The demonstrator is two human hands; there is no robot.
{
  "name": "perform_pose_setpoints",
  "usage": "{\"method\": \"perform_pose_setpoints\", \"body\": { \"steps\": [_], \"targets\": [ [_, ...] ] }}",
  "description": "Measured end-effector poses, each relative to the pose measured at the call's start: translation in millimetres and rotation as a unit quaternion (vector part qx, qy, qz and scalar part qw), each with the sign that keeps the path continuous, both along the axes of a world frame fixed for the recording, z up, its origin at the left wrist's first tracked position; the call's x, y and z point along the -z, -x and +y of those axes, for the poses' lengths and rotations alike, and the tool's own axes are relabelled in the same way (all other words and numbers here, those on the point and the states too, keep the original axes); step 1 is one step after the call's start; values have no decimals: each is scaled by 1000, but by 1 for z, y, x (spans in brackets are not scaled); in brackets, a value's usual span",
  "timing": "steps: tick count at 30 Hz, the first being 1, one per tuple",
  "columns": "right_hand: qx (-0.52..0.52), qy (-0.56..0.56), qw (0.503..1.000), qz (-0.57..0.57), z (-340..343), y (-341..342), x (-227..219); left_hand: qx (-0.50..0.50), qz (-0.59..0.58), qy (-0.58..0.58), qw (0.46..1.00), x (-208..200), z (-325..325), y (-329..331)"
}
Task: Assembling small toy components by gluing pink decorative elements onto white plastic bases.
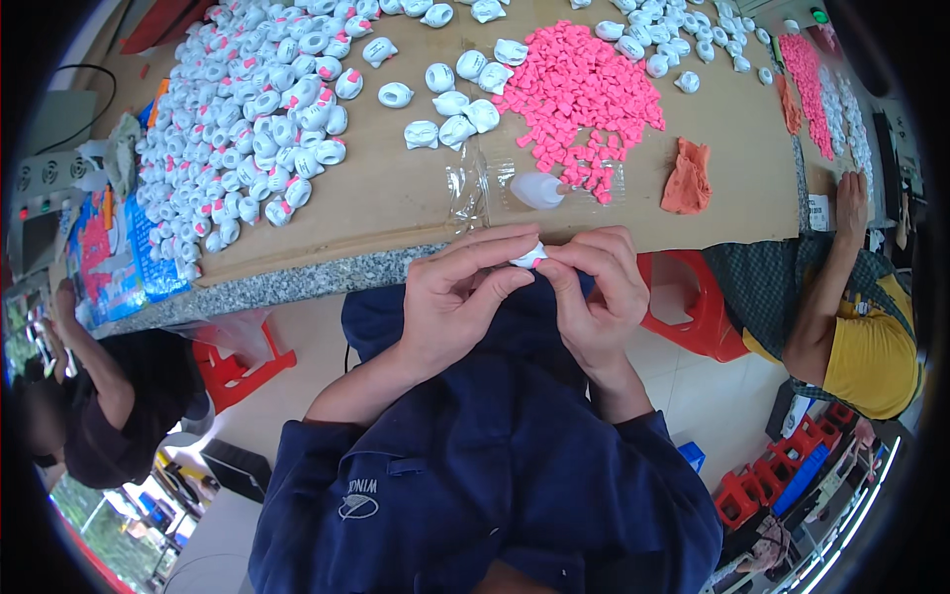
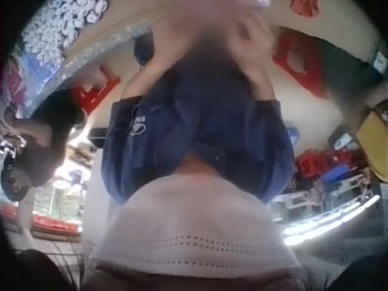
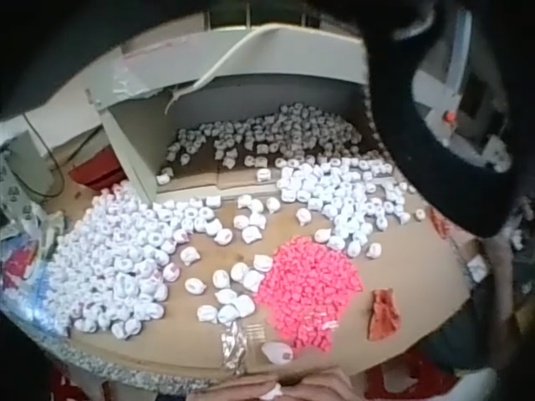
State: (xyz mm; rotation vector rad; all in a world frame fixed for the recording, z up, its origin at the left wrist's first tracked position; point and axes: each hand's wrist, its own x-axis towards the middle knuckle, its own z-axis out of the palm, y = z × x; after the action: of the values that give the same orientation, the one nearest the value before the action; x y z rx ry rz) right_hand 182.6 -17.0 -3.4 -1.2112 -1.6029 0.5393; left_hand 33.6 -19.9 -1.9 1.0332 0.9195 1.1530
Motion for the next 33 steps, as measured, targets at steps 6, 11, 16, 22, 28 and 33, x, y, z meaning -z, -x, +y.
{"method": "perform_pose_setpoints", "body": {
  "steps": [6,11,16,22,28,33],
  "targets": [
    [-7,-10,1000,9,1,3,2,-7,-19,12,1000,4,-1,1],
    [-11,-11,1000,11,1,5,1,-9,-52,23,998,4,0,3],
    [-24,-9,1000,-1,2,5,-5,23,-141,108,984,3,4,8],
    [-26,-11,1000,-11,2,5,-7,15,-139,85,986,2,5,5],
    [-28,-16,999,-1,0,7,-6,25,-132,87,987,2,5,6],
    [-31,-17,999,3,0,8,-6,19,-113,79,990,3,5,7]
  ]
}}
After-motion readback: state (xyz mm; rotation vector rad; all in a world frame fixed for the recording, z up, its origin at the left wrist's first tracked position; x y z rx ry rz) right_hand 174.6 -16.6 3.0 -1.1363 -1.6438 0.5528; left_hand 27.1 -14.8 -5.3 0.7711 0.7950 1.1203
